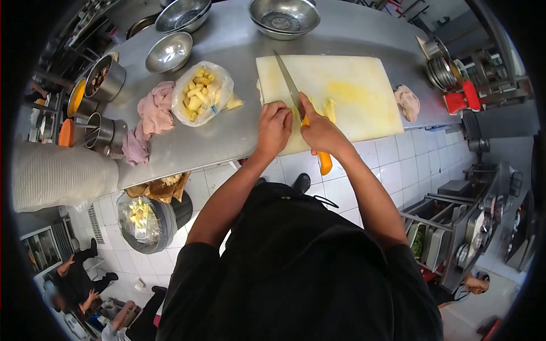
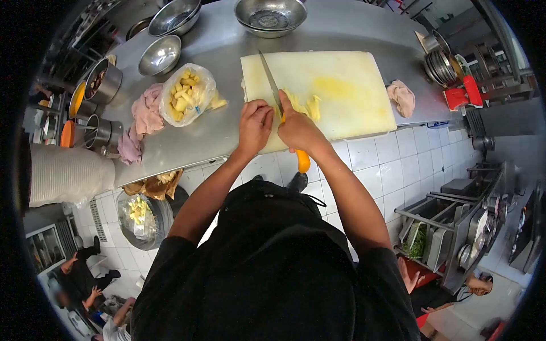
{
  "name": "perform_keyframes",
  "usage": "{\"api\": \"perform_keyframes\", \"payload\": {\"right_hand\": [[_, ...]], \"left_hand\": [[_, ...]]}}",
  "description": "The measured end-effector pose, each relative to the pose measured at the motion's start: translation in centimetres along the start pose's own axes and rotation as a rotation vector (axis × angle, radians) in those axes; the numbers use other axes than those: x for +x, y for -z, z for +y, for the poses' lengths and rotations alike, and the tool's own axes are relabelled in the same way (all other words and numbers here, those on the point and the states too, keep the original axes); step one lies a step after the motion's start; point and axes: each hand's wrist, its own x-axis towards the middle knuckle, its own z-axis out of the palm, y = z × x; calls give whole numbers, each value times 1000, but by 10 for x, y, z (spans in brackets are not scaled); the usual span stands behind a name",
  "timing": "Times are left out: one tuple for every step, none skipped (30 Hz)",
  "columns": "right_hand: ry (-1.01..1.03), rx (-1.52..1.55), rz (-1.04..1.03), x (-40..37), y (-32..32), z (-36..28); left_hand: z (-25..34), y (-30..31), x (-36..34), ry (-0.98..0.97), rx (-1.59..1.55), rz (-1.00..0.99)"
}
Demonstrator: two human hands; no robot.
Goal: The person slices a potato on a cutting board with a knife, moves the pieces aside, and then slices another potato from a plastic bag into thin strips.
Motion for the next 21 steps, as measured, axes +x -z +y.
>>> {"api": "perform_keyframes", "payload": {"right_hand": [[8,-7,11,0,-3,0],[16,-15,22,1,-6,1],[25,-23,37,2,-8,2],[23,-35,38,3,-10,3],[20,-47,39,4,-12,4],[17,-58,40,5,-15,5],[36,-54,58,5,-18,7],[54,-49,77,5,-21,8],[72,-43,98,5,-22,9],[56,-36,78,5,-21,8],[41,-28,58,4,-19,6],[25,-20,39,3,-18,4],[30,-11,36,3,-16,5],[35,-3,33,3,-13,5],[40,5,29,3,-11,6],[32,7,24,3,-9,5],[24,9,19,2,-7,4],[15,10,15,1,-5,2],[8,13,12,-1,-4,0],[2,15,8,-3,-4,-2],[-5,17,3,-4,-5,-3]], "left_hand": [[0,1,0,4,-3,1],[1,2,0,7,-6,3],[0,2,0,0,-6,9],[0,1,0,-7,-7,13],[-1,1,0,-12,-8,17],[0,3,0,-26,-23,10],[1,5,0,-39,-39,3],[3,6,1,-54,-55,-5],[1,6,0,-51,-53,-15],[0,6,0,-49,-51,-26],[-1,6,-1,-47,-50,-36],[-1,6,0,-42,-40,-42],[-1,5,0,-38,-30,-48],[-1,4,0,-34,-21,-54],[-1,4,0,-27,-23,-55],[-1,3,0,-19,-25,-57],[-1,3,-1,-11,-27,-57],[-2,2,-2,-3,-34,-47],[-2,1,-2,5,-42,-37],[-3,1,-3,14,-49,-27],[-2,2,-2,15,-47,-26]]}}
